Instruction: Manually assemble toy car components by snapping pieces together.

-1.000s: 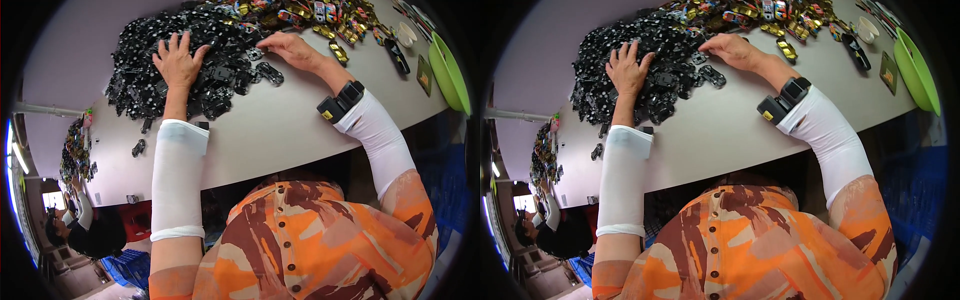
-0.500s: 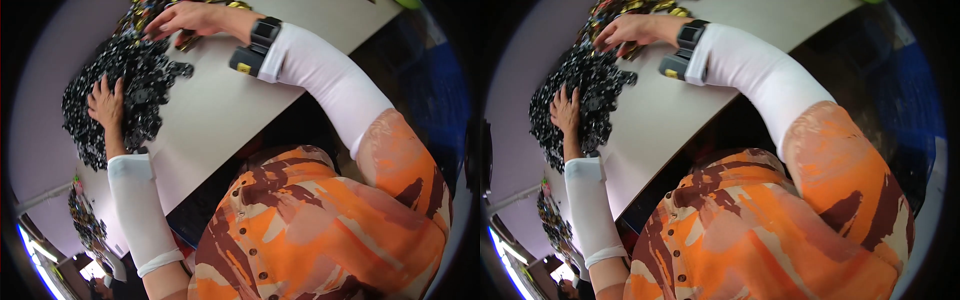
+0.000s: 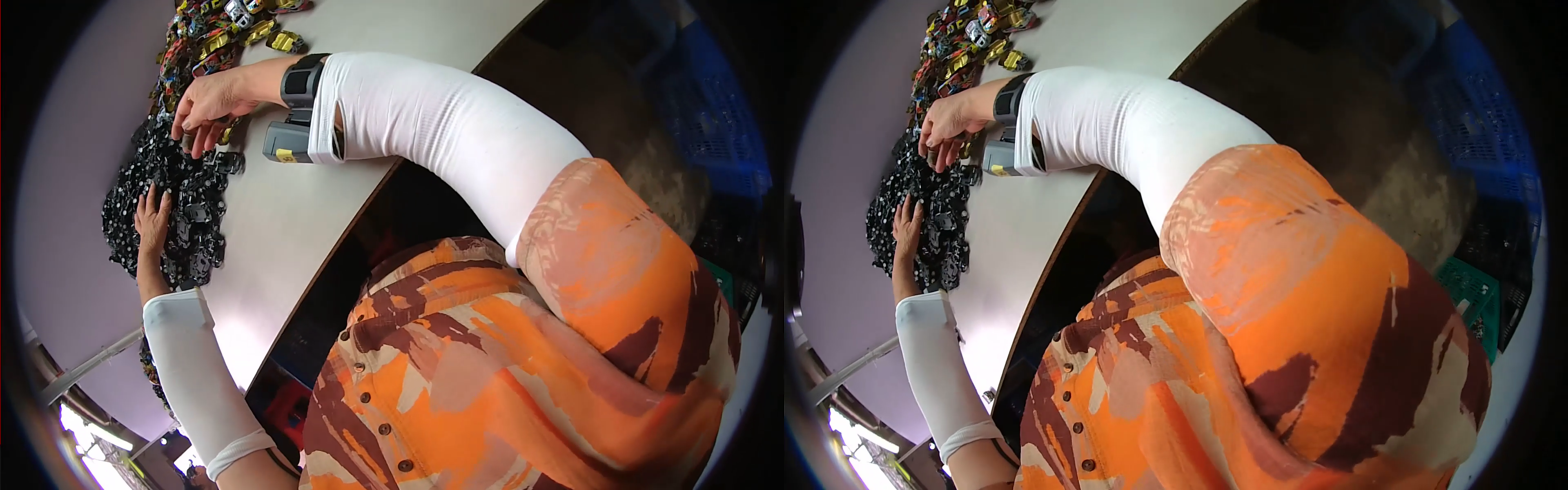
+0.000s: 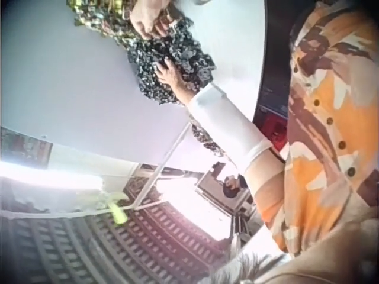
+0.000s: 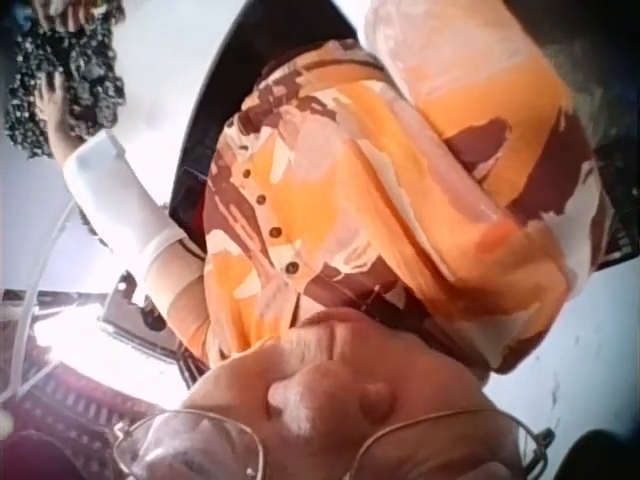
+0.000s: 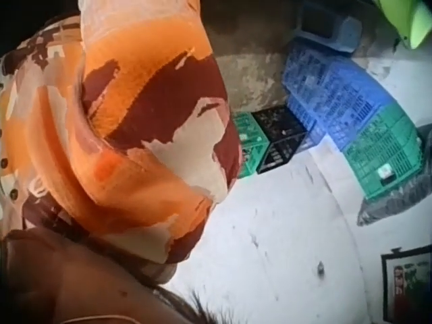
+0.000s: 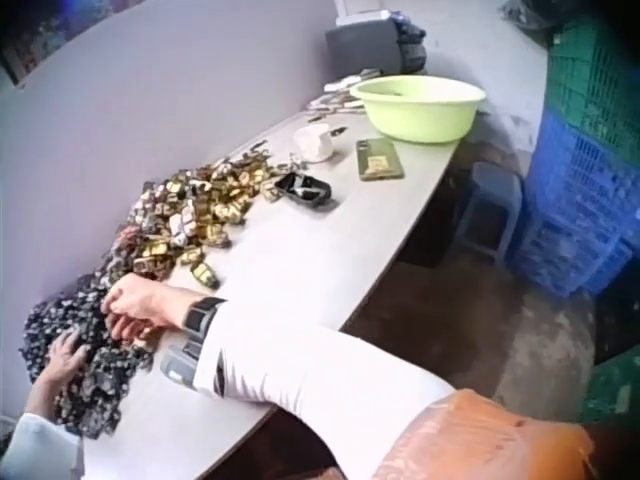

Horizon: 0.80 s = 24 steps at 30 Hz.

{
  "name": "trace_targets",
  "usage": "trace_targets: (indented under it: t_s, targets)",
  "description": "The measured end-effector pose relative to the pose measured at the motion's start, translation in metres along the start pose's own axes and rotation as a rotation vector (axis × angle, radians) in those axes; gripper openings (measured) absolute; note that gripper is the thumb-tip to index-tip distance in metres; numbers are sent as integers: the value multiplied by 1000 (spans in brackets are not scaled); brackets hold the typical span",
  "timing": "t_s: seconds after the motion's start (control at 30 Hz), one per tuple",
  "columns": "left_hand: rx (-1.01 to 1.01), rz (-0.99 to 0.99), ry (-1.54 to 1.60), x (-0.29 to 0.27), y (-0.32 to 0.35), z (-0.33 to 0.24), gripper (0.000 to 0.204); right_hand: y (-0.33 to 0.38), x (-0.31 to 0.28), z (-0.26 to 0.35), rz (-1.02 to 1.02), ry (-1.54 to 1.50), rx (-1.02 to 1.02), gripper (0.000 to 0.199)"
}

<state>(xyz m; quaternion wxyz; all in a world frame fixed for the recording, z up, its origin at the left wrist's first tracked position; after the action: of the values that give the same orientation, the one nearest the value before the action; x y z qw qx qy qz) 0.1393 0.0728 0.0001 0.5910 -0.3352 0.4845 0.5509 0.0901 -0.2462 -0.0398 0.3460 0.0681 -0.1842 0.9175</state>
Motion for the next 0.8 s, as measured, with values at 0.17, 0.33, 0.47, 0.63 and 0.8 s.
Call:
trace_targets:
  t_s: [0.17,0.33,0.47,0.63,0.8]
  targets:
    - [-45,-20,-8,5,7,-5,85,-9,-12,4,-230,89,-148,25]
    - [-219,-1,42,16,9,-25,93,-24,-21,-22,-378,1105,-306,29]
    - [-263,-42,82,18,12,-17,94,-23,-14,-21,-328,1109,-125,27]
    - [-277,-61,75,13,16,-25,89,-22,-16,-27,-361,1044,-191,25]
    - [-287,-46,26,5,39,-49,85,-18,-9,-23,-206,639,-362,25]
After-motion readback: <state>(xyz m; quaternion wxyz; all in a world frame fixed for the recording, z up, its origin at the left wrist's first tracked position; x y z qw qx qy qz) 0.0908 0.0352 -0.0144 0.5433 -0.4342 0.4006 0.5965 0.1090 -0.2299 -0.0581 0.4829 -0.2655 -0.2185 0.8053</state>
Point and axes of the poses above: each hand's wrist, its own y-axis away from the middle knuckle, its own x-axis out of the palm, z = x × y, the point moved 3 cm from there along -y, towards the middle knuckle, and after that the axes turned 6 degrees about z, right-handed, at the moved point
